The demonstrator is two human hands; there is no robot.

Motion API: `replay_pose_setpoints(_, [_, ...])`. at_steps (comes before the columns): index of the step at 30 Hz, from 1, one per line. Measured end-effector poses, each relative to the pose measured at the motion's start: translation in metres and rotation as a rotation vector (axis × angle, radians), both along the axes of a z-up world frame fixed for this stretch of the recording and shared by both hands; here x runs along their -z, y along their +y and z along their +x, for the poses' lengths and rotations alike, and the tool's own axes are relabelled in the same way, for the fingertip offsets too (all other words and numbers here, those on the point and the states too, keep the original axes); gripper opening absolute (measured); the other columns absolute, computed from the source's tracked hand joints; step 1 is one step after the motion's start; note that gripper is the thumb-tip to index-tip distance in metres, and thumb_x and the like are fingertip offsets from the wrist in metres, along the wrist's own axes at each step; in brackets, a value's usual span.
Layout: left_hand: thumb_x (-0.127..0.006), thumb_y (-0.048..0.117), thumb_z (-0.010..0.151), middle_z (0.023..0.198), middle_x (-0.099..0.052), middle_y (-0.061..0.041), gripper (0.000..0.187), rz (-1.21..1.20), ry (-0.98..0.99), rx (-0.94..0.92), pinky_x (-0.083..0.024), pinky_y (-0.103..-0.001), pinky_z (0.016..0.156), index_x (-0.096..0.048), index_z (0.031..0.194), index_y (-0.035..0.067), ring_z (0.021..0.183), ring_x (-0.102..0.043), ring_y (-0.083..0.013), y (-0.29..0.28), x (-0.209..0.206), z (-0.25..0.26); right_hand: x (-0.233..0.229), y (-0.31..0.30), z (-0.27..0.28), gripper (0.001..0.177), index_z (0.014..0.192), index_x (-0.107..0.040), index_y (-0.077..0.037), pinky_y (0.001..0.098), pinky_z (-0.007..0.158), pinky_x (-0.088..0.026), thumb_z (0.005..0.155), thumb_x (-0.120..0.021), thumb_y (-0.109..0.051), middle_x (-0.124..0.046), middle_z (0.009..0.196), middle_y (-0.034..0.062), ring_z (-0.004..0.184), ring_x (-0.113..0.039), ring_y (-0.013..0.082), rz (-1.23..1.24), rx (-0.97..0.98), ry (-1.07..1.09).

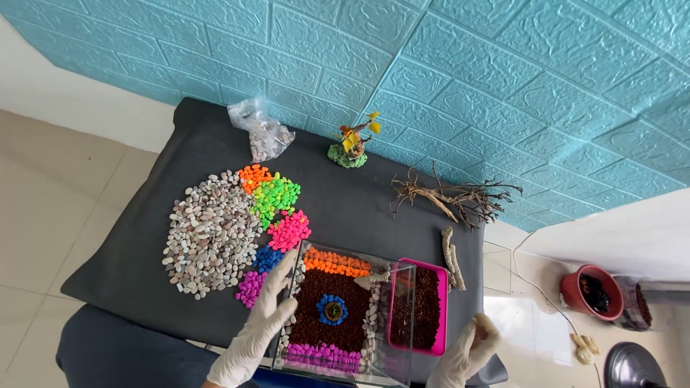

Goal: Arranging colored pebbles, substrate, and decorative wood inside a small glass aquarium tank.

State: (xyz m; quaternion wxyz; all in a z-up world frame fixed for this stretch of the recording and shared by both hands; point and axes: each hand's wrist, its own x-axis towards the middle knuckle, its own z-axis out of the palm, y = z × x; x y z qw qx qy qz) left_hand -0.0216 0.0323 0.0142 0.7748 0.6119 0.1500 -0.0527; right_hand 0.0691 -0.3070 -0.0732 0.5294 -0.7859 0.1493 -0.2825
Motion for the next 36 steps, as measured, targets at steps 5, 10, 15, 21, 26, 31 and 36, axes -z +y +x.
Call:
replay_pose_setpoints(5, [-0.044, 0.063, 0.087, 0.175, -0.009, 0.01, 0.088, 0.024, -0.031, 0.046, -0.005, -0.046, 0.126, -0.014, 0.163, 0.032, 0.161, -0.003, -0.0102, 0.005, 0.014, 0.009, -0.063, 0.053, 0.001, 0.012, 0.107, -0.065, -0.007, 0.0288, 0.089, -0.05, 0.101, -0.054, -0.009, -0.065, 0.103, 0.0083, 0.097, -0.06, 0.0197, 0.013, -0.253, 0.063])
replay_pose_setpoints(10, [-0.046, 0.065, 0.09, 0.173, -0.017, -0.004, 0.09, 0.168, -0.219, -0.025, -0.009, -0.05, 0.127, -0.015, 0.163, 0.021, 0.16, -0.011, -0.0222, 0.003, 0.045, 0.012, -0.083, 0.091, 0.023, 0.025, 0.108, -0.075, -0.009, 0.0323, 0.092, -0.059, 0.09, -0.06, -0.001, -0.08, 0.105, 0.0036, 0.1, -0.075, 0.0191, -0.6, -0.953, 0.089])
replay_pose_setpoints(15, [-0.049, 0.065, 0.091, 0.171, -0.023, -0.007, 0.089, 0.197, -0.287, -0.04, -0.019, -0.053, 0.124, -0.02, 0.162, 0.02, 0.158, -0.02, -0.0248, 0.005, 0.055, 0.014, -0.054, 0.118, 0.042, 0.049, 0.132, -0.063, -0.027, 0.0312, 0.056, -0.068, 0.088, -0.079, -0.016, -0.077, 0.101, 0.0023, 0.07, -0.077, 0.0175, -1.531, -1.132, 0.484])
replay_pose_setpoints(21, [-0.059, 0.048, 0.091, 0.169, -0.029, -0.009, 0.082, 0.203, -0.365, -0.091, -0.028, -0.05, 0.123, -0.026, 0.16, 0.019, 0.157, -0.026, -0.0278, 0.003, 0.072, 0.017, 0.042, 0.085, 0.075, 0.028, 0.088, -0.054, -0.019, 0.0279, 0.037, -0.038, 0.086, -0.065, 0.007, -0.048, 0.062, -0.0043, 0.045, -0.047, 0.0087, -2.21, -1.137, -0.107])
replay_pose_setpoints(26, [-0.06, 0.043, 0.088, 0.169, -0.028, -0.01, 0.082, 0.187, -0.347, -0.08, -0.027, -0.049, 0.123, -0.026, 0.159, 0.019, 0.157, -0.024, -0.0274, 0.004, 0.072, 0.015, 0.079, 0.07, 0.093, 0.036, 0.122, -0.064, 0.0, 0.0282, 0.027, -0.037, 0.087, -0.059, 0.008, -0.041, 0.042, -0.009, 0.03, -0.042, 0.0061, -2.187, -1.122, -0.161])
replay_pose_setpoints(31, [-0.061, 0.045, 0.088, 0.167, -0.031, -0.01, 0.082, 0.204, -0.4, -0.11, -0.025, -0.05, 0.124, -0.028, 0.159, 0.019, 0.156, -0.027, -0.0282, 0.006, 0.071, 0.016, 0.086, 0.057, 0.111, 0.021, 0.09, -0.056, -0.013, 0.0337, 0.027, -0.041, 0.091, -0.063, 0.007, -0.043, 0.044, -0.0086, 0.032, -0.046, 0.0089, -2.088, -1.197, -0.09])
replay_pose_setpoints(36, [-0.061, 0.041, 0.086, 0.168, -0.027, -0.011, 0.085, 0.232, -0.358, -0.077, -0.02, -0.053, 0.125, -0.025, 0.16, 0.019, 0.157, -0.023, -0.0288, 0.007, 0.071, 0.014, 0.097, 0.05, 0.118, 0.016, 0.084, -0.063, -0.014, 0.0416, 0.037, -0.054, 0.098, -0.065, -0.021, -0.062, 0.055, 0.0016, 0.041, -0.064, 0.0249, -1.954, -1.189, -0.133])
